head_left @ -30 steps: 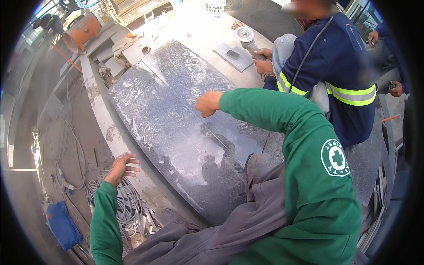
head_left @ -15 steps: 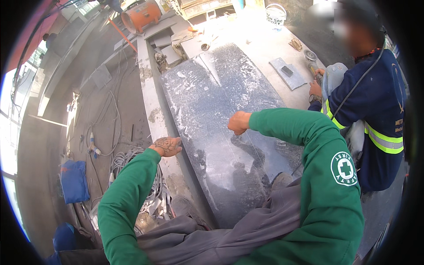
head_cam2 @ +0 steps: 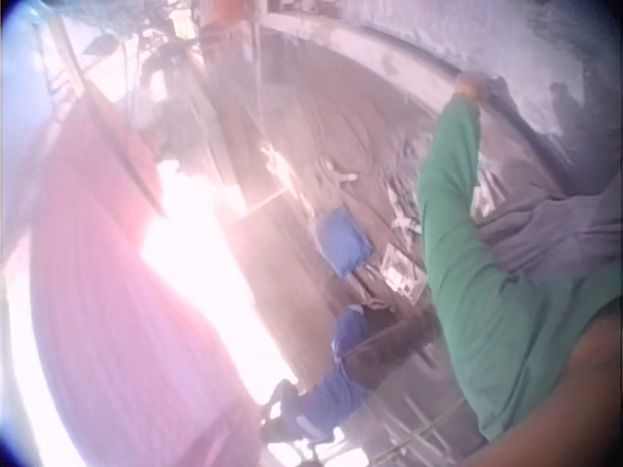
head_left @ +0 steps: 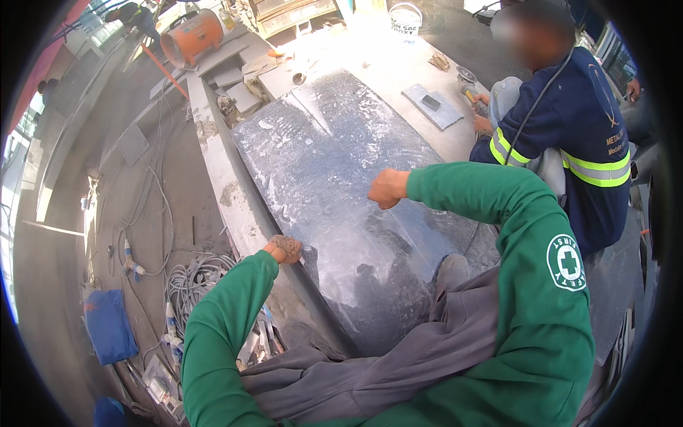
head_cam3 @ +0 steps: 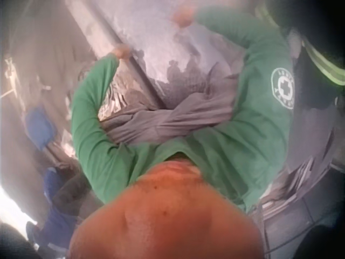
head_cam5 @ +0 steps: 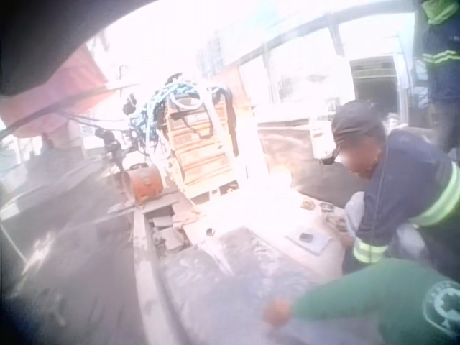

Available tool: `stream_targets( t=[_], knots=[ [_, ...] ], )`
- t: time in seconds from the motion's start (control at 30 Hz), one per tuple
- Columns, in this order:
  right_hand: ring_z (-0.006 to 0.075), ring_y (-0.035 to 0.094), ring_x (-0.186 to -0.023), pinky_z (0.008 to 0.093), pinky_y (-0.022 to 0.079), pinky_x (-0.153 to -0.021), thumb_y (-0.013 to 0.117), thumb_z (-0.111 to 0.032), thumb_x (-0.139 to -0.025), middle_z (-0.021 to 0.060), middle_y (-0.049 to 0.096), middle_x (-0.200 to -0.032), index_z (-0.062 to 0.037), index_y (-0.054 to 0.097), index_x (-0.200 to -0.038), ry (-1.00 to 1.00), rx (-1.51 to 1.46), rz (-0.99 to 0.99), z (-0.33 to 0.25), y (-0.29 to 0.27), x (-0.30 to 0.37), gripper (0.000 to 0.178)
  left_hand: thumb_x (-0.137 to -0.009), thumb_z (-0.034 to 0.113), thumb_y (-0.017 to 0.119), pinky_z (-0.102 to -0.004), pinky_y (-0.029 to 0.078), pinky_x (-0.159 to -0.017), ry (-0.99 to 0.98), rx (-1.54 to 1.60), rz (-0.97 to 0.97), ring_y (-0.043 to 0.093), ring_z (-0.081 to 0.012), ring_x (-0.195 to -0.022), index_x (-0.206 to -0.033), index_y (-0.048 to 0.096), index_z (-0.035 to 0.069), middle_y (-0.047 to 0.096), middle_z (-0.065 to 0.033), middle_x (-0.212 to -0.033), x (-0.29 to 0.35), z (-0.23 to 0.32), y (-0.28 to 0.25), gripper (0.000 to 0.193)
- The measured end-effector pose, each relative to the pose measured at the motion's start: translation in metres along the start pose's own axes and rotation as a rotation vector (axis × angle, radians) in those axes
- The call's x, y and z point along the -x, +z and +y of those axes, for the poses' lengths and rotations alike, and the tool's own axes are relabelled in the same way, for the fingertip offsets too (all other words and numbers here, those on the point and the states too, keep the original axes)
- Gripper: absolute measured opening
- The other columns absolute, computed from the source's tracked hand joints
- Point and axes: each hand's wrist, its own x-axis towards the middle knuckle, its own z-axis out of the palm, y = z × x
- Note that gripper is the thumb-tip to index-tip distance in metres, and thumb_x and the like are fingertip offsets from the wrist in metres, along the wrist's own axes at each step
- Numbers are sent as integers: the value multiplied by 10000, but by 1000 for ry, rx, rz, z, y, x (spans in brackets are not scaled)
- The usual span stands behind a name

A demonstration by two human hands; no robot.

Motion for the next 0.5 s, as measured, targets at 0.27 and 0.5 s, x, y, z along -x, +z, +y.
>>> stream_targets(
  t=[0.27,0.5],
  knots=[
    [362,703,-840,486,558,-677,610,-186,-787,169,725,-888,-24,738,-921,-17,-75,72,-26,8,10,245,-911,422,559,-486,525,-884,68,22,61,655,-386,-1028,-1151,592,64,688,-190,-1072,-8,-2,-12,432],
    [380,699,-863,492,564,-699,613,-202,-789,181,723,-902,-16,735,-936,-81,-67,40,-39,-3,13,266,-907,429,575,-490,524,-884,-17,-4,-58,654,-385,-1044,-1148,610,79,690,-181,-1096,2,-8,0,427]
  ],
)
